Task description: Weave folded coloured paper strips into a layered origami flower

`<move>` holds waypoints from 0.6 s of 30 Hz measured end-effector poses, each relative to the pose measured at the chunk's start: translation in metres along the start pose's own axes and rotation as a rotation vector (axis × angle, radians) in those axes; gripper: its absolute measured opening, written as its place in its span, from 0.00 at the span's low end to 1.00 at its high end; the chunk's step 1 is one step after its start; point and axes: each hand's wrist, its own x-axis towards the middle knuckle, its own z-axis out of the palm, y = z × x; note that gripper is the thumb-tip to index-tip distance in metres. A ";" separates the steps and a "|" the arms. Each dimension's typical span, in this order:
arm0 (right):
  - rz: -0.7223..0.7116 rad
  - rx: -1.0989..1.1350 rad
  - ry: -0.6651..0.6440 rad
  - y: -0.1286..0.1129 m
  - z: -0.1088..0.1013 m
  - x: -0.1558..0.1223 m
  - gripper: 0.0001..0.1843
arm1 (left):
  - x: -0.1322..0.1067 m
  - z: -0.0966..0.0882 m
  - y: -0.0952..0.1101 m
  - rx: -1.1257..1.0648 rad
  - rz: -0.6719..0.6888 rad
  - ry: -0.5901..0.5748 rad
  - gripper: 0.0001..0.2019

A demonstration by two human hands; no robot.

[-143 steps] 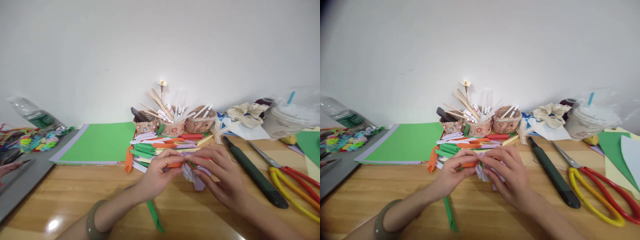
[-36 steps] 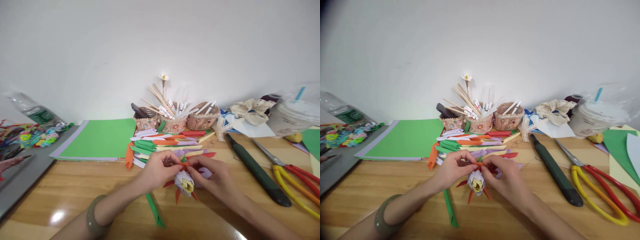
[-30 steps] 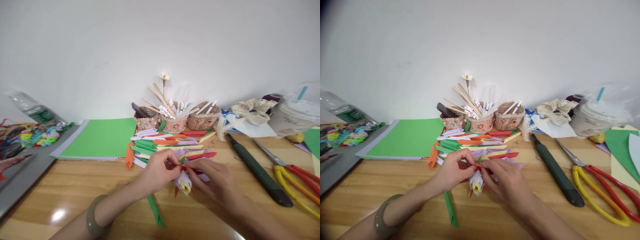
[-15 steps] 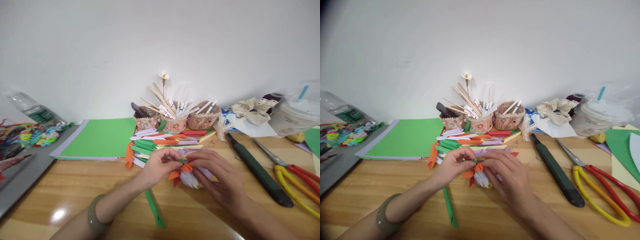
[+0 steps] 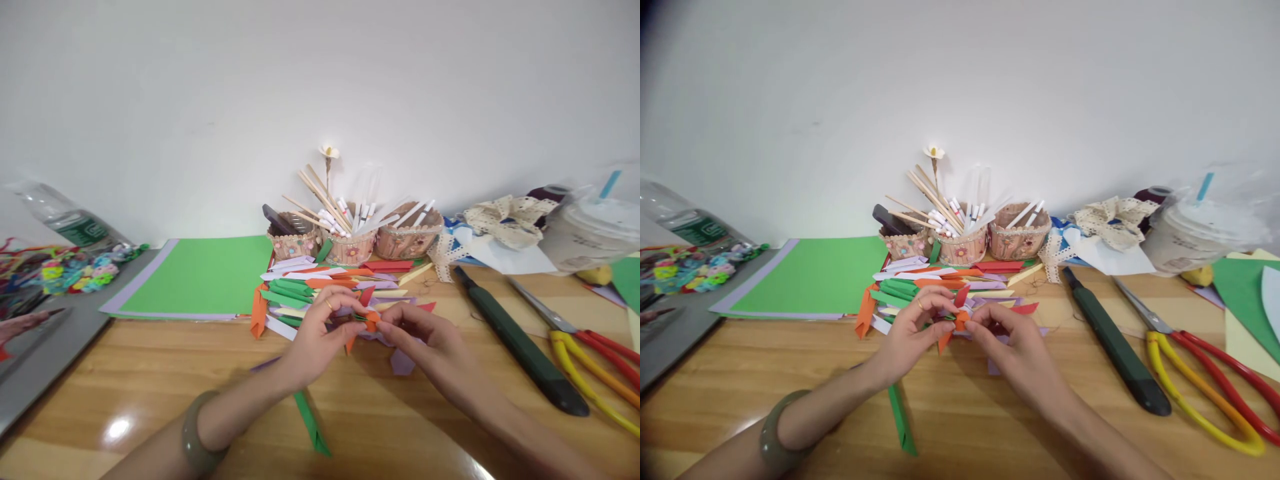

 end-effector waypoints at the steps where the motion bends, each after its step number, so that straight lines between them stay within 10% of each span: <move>1: 0.001 0.013 -0.005 0.001 0.000 0.001 0.13 | 0.000 0.001 -0.002 -0.066 -0.035 -0.008 0.07; 18: 0.108 0.093 0.004 0.005 0.007 0.000 0.17 | -0.004 0.008 -0.003 -0.328 -0.240 0.150 0.04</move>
